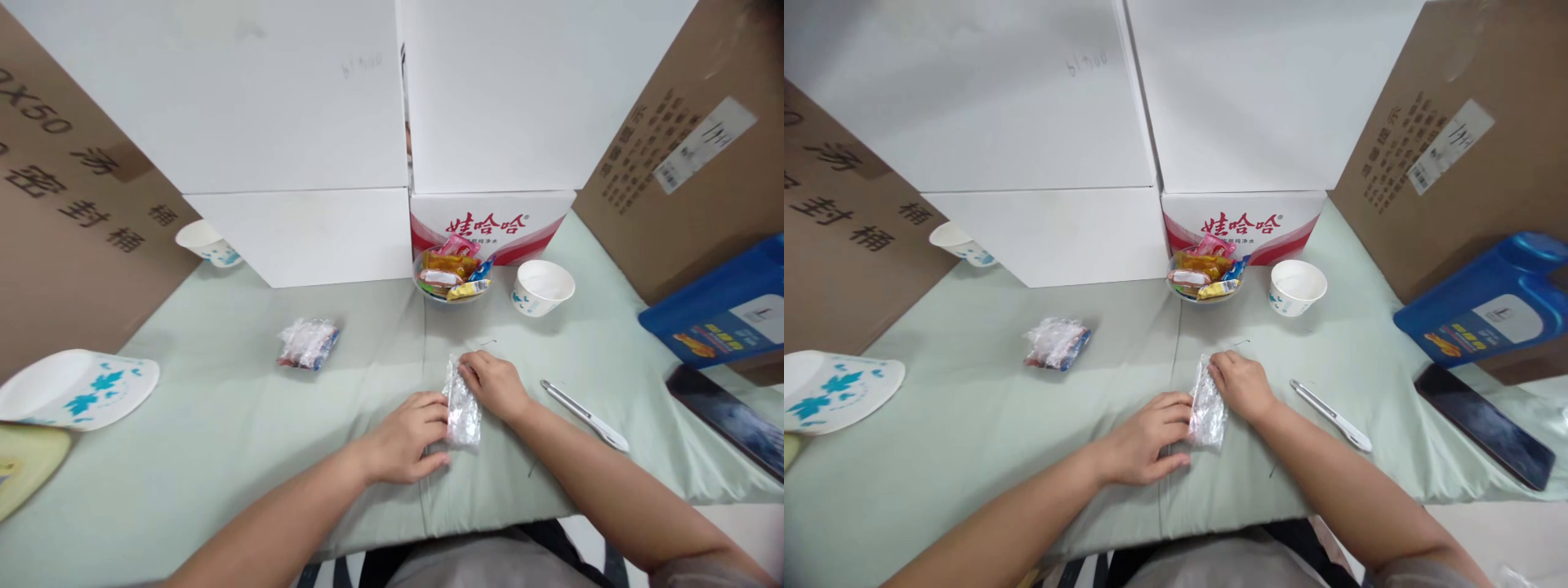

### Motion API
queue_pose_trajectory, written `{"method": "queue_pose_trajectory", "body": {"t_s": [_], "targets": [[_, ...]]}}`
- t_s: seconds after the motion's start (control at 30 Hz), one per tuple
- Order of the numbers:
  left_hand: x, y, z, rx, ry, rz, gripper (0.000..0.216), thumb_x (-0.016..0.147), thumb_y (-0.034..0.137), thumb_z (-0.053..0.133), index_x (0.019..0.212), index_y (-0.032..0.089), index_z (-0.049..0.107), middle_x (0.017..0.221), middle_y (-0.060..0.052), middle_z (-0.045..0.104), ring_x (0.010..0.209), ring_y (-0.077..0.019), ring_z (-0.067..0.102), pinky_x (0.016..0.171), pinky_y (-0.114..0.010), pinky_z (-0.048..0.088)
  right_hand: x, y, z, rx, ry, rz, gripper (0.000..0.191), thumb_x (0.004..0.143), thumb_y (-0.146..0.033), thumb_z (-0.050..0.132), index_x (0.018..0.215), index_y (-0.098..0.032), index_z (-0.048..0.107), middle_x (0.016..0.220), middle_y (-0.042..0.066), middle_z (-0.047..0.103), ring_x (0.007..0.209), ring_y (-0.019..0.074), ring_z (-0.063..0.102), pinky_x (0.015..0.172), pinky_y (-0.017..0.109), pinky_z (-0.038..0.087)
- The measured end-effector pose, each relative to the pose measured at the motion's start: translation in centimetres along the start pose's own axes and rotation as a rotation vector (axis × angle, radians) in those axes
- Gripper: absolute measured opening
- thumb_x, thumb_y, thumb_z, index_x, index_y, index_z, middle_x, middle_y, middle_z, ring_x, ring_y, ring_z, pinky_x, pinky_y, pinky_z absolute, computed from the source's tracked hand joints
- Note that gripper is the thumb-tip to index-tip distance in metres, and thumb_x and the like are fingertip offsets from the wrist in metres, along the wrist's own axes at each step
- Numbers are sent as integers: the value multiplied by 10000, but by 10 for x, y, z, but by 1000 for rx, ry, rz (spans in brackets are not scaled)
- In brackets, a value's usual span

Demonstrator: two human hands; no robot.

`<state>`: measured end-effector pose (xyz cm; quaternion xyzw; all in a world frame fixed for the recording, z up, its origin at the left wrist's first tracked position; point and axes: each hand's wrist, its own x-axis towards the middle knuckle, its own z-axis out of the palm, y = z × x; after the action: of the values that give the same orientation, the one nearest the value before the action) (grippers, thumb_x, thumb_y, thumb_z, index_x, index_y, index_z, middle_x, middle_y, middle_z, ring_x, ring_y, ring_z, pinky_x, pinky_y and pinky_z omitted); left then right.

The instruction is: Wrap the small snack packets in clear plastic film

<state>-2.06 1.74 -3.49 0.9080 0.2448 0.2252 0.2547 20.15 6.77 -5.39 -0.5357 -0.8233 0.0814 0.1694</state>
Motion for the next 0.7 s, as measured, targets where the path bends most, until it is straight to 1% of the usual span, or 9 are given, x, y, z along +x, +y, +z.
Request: {"method": "queue_pose_trajectory", "body": {"t_s": [0.1, 0.17, 0.27, 0.37, 0.43, 0.5, 0.57, 0.63, 0.7], "targets": [[0, 1, -3, 20, 188, -62, 168, 849, 276, 599, 976, 166, 609, 1020, -107, 625, 1048, -246, 555, 925, -402, 482, 0, -5, 0, -84, -26, 17, 219, 964, -305, 449, 1013, -203, 637, 900, 51, 678, 777, 174, 629, 627, 259, 397], [1, 2, -5, 79, 278, -47, 299, 847, 304, 603, 1098, 146, 568, 1105, -141, 595, 1093, -270, 534, 935, -434, 467, 0, -8, 2, -103, -29, 12, 221, 965, -306, 448, 1009, -205, 639, 893, 49, 674, 758, 168, 620, 613, 257, 386], [1, 1, -6, 161, 90, 64, 406, 832, 371, 639, 1182, 185, 552, 1244, -134, 573, 1240, -318, 462, 1026, -493, 382, 1, -4, 2, -124, 4, -6, 225, 964, -313, 451, 1005, -207, 645, 865, 50, 664, 739, 171, 602, 618, 263, 390], [0, -5, -1, 177, -101, 49, 311, 841, 354, 647, 1118, 221, 603, 1234, -90, 608, 1231, -286, 495, 1045, -454, 372, 4, 10, -6, -186, 155, 34, 221, 934, -308, 503, 1033, -175, 650, 893, 92, 653, 825, 226, 586, 702, 316, 425], [0, -10, 3, 184, -94, 36, 252, 853, 316, 633, 1083, 215, 622, 1215, -85, 625, 1209, -267, 522, 1035, -430, 395, 4, 20, -16, -191, 314, 70, 229, 919, -294, 523, 1046, -150, 647, 948, 130, 644, 894, 263, 565, 772, 373, 437], [-1, -13, 5, 189, -41, 59, 209, 876, 277, 600, 1069, 199, 627, 1184, -83, 649, 1200, -255, 540, 1015, -412, 424, 0, 22, -26, -74, 411, -14, 221, 921, -301, 521, 1035, -155, 642, 985, 140, 638, 936, 266, 552, 821, 403, 442], [-1, -14, 6, 182, 19, 87, 171, 912, 251, 551, 1047, 181, 629, 1127, -82, 678, 1171, -237, 571, 985, -385, 458, -5, 14, -32, 134, 308, -257, 240, 916, -363, 541, 1039, -177, 629, 994, 119, 643, 950, 243, 554, 843, 390, 452], [0, -14, 5, 168, 80, 72, 160, 945, 240, 497, 989, 177, 637, 1042, -76, 702, 1073, -208, 625, 927, -349, 496, -11, -1, -32, 295, 48, -500, 367, 866, -478, 597, 1092, -189, 607, 990, 95, 653, 928, 229, 566, 833, 373, 463], [1, -12, 3, 134, 130, -2, 199, 967, 251, 452, 948, 179, 636, 970, -72, 705, 952, -185, 656, 856, -319, 522, -15, -15, -29, 318, -158, -586, 520, 803, -562, 635, 1145, -174, 584, 982, 93, 662, 893, 235, 574, 819, 378, 466]]}}
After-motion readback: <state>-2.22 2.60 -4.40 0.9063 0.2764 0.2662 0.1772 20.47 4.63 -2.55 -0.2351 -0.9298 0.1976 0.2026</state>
